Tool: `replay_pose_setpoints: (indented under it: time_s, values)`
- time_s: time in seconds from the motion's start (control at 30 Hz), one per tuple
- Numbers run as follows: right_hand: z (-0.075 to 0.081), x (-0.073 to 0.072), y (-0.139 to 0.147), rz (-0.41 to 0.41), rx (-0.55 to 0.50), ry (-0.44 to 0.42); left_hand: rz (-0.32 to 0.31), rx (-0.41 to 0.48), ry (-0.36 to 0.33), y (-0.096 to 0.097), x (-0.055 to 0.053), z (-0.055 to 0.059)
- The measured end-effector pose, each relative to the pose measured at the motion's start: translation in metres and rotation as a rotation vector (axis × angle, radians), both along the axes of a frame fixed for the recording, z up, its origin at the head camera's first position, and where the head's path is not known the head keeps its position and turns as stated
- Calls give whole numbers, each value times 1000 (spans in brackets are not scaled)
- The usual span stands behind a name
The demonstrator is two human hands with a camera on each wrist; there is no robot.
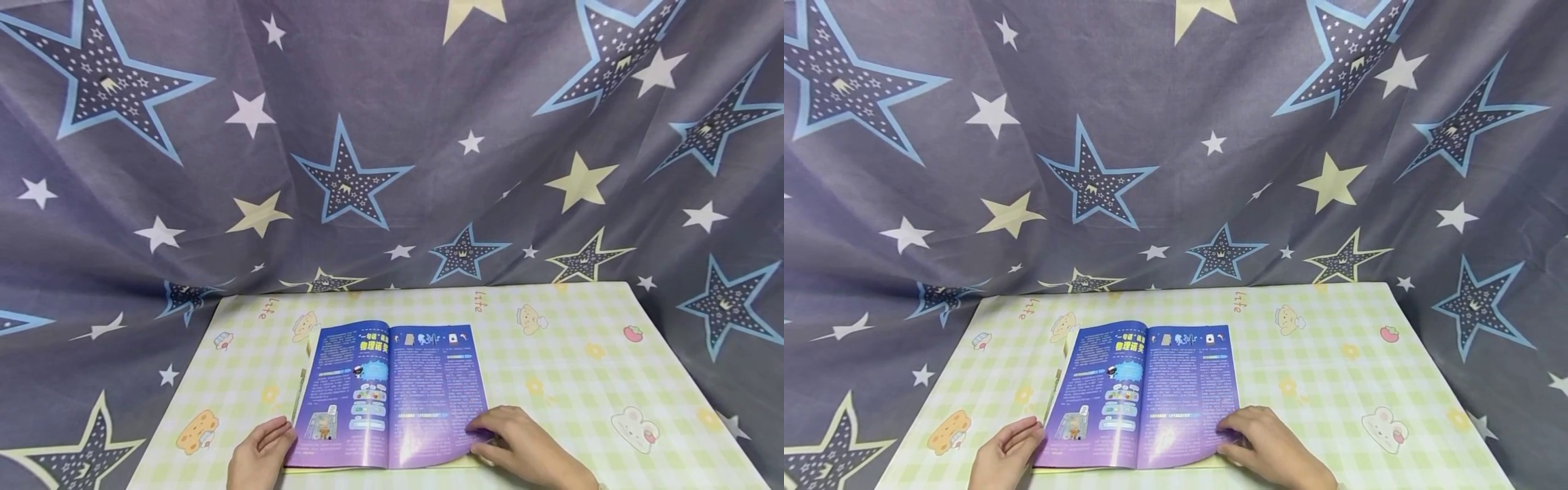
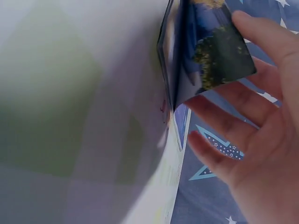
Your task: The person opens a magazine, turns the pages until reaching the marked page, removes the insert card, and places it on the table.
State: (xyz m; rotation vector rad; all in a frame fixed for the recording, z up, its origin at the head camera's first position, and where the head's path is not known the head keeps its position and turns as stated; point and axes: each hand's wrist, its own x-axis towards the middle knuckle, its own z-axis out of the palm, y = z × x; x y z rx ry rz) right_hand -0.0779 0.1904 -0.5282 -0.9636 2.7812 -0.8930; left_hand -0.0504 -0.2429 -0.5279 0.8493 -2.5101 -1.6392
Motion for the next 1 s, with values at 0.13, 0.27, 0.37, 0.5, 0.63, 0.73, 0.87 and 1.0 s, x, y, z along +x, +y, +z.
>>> replay_pose_setpoints:
  time_s: [0.13,0.27,0.37,0.5,0.63,0.73,0.87,1.0]
  values:
    - [-3,1,-2,-74,-49,159,-27,-16,13,4,-3,3]
    - [-3,0,-5,-184,-55,279,-58,-31,28,14,-7,6]
    - [-2,0,-8,-254,-33,240,-79,-10,61,25,-10,9]
    - [-2,-1,-11,-268,-58,185,-129,34,125,42,-17,10]
    - [-3,-1,-15,-230,-146,225,-207,76,185,60,-23,12]
    - [-3,-2,-19,-199,-206,259,-285,108,236,72,-27,13]
    - [2,-2,-24,-147,-255,234,-392,140,294,89,-32,12]
    - [6,-1,-29,-73,-266,188,-469,192,302,104,-35,14]
